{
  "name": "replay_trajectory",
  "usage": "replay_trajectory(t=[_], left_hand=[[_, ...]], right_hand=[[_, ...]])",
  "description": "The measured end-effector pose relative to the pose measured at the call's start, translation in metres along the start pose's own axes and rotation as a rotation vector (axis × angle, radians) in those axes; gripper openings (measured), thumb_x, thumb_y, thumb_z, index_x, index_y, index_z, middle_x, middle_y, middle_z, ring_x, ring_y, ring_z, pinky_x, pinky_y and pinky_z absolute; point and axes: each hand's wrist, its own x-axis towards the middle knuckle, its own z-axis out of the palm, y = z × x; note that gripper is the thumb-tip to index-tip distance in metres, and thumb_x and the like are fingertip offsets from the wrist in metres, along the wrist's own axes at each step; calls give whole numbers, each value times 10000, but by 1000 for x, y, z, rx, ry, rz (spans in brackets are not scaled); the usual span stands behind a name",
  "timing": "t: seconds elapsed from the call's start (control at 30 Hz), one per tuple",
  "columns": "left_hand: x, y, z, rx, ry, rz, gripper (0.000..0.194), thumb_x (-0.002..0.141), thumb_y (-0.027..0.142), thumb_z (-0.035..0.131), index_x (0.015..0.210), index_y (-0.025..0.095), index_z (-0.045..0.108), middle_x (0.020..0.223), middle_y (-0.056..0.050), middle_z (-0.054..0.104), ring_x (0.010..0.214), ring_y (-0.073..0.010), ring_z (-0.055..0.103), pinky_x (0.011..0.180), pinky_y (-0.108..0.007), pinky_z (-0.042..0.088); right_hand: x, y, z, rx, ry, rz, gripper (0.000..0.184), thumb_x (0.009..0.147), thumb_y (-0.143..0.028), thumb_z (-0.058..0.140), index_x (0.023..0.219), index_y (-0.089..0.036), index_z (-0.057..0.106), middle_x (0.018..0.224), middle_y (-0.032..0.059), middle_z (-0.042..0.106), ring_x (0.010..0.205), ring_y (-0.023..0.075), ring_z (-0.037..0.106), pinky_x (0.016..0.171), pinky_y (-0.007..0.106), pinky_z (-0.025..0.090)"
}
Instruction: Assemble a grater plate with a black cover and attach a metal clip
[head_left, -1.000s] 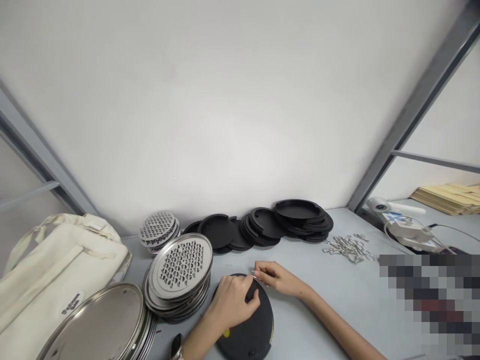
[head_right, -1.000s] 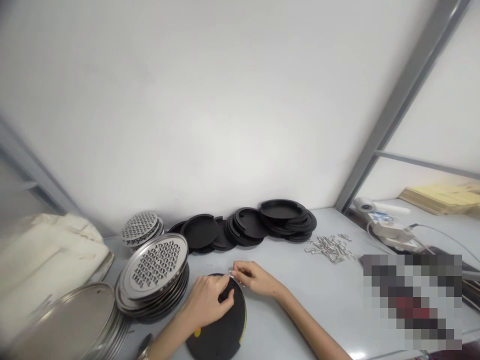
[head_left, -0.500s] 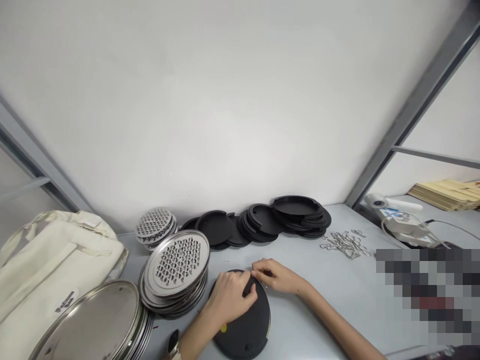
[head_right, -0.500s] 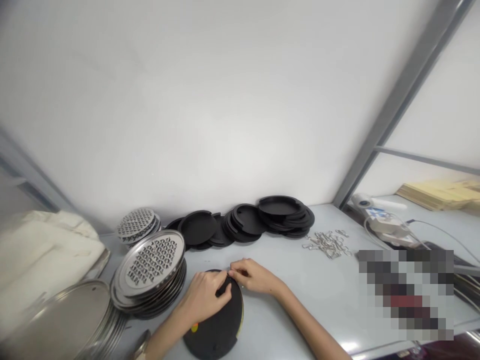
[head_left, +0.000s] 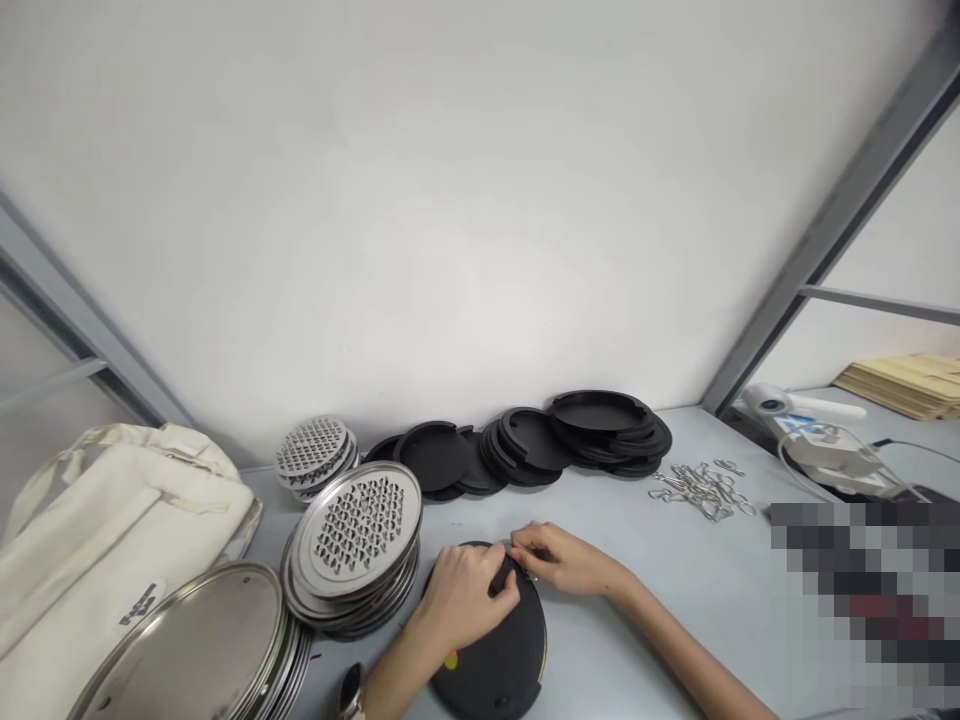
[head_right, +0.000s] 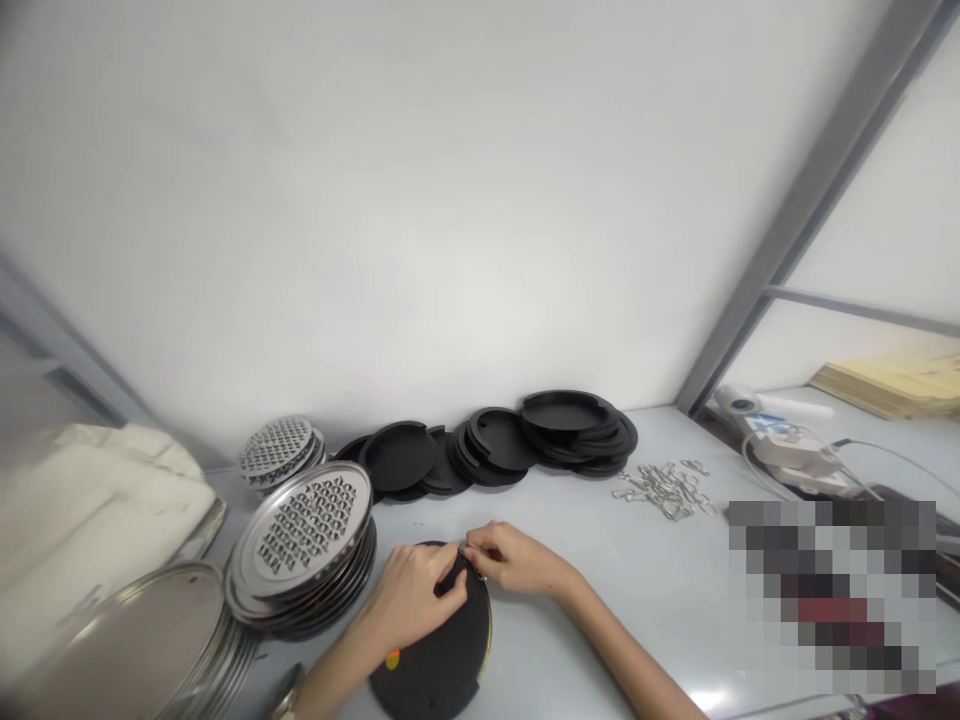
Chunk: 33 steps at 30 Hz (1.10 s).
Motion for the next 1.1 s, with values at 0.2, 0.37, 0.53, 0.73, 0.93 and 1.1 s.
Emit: replay_trajectory(t=[0.2,0.37,0.53,0.73,0.93,1.1], left_hand=[[0,-2,2,-4,2,9,154,839,324,460,765,210,532,669,16,611,610,-159,559,549,-276,252],[2,-7,1,15,30,-18,147,842,302,458,741,205,503,658,17,599,608,-157,557,549,-281,238],[4,-10,-3,9,28,-5,133,848,280,446,752,203,496,659,17,598,606,-153,558,543,-279,235],[4,-11,-3,-2,25,73,100,849,256,443,785,205,501,683,16,609,616,-154,564,545,-276,255],[3,-13,-1,10,33,102,109,850,270,451,775,205,496,670,17,604,610,-153,564,542,-280,268],[4,-13,-1,11,39,108,100,846,264,452,777,205,494,677,18,608,616,-152,571,540,-282,267]], right_hand=[[-1,0,-1,20,-11,4,319,904,-266,385,609,-190,291,538,-70,282,506,75,247,483,212,231],[-5,6,-2,81,-22,51,319,925,-284,358,627,-189,295,568,-64,279,530,79,249,485,212,223],[-3,7,2,64,74,98,346,945,-359,345,646,-191,295,586,-62,268,551,86,253,500,219,223],[4,6,12,4,177,107,358,956,-384,320,654,-194,285,591,-61,273,550,90,261,511,227,229],[5,3,13,-40,145,76,351,960,-373,328,659,-194,305,588,-56,343,549,93,318,527,232,250],[5,1,12,-54,139,53,332,960,-342,327,664,-193,315,596,-51,367,555,94,340,539,232,264]])
